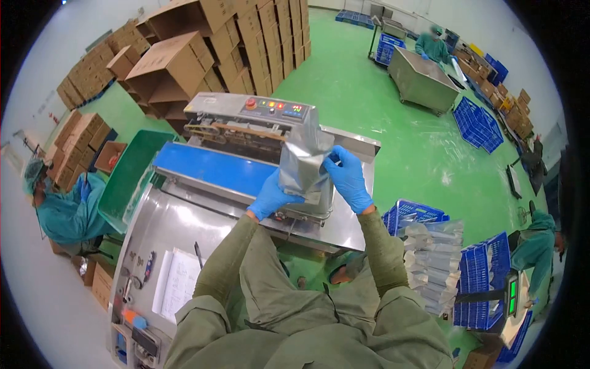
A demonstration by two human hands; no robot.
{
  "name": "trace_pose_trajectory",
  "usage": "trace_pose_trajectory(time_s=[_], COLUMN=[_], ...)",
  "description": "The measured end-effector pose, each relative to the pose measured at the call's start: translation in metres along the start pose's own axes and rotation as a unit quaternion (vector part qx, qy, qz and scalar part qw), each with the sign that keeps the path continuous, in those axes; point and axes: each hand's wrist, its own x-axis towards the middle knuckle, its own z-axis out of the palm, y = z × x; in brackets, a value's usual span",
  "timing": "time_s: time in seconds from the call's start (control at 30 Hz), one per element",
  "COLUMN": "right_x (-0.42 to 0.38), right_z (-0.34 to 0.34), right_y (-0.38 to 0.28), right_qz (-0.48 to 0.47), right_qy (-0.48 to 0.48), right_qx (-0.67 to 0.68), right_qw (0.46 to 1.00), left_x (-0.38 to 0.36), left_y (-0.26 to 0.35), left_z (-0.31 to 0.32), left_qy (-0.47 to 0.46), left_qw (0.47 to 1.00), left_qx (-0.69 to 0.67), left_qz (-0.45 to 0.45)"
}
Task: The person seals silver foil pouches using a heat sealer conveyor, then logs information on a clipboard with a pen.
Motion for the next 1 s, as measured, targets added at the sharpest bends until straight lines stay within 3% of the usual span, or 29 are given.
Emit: trace_pose_trajectory(time_s=[0.2,0.33,0.47,0.5,0.57,0.63,0.7,0.77,0.87,0.93,1.0], right_x=[0.001,-0.006,0.003,0.003,-0.001,-0.011,-0.026,-0.033,-0.028,-0.026,-0.031], right_z=[-0.027,-0.026,-0.025,-0.023,-0.026,-0.045,-0.059,-0.055,-0.037,-0.028,-0.026], right_y=[-0.003,0.013,0.002,0.005,0.014,0.026,0.048,0.058,0.048,0.044,0.053], right_qz=[-0.006,-0.05,-0.111,-0.143,-0.203,-0.24,-0.273,-0.262,-0.211,-0.158,-0.07], right_qy=[0.046,0.025,0.026,0.027,0.033,0.058,0.049,0.071,0.128,0.125,0.133], right_qx=[-0.044,-0.132,-0.107,-0.13,-0.181,-0.252,-0.312,-0.224,-0.08,-0.012,0.028], right_qw=[0.998,0.99,0.988,0.981,0.962,0.935,0.909,0.936,0.966,0.979,0.988], left_x=[0.021,0.011,0.014,0.019,0.029,0.038,0.024,0.018,0.021,0.019,0.02], left_y=[0.014,0.039,0.082,0.085,0.082,0.07,0.047,0.034,0.035,0.034,0.038], left_z=[-0.004,-0.027,-0.046,-0.038,-0.046,-0.066,-0.078,-0.073,-0.052,-0.028,-0.014], left_qy=[-0.032,-0.136,-0.104,-0.086,-0.077,-0.051,-0.014,0.074,0.12,0.168,0.205], left_qw=[0.996,0.99,0.995,0.985,0.916,0.79,0.758,0.733,0.832,0.928,0.967], left_qx=[0.063,-0.021,-0.003,0.143,0.35,0.545,0.569,0.548,0.405,0.235,0.113], left_qz=[0.051,-0.04,-0.001,0.05,0.182,0.276,0.32,0.397,0.36,0.235,0.095])
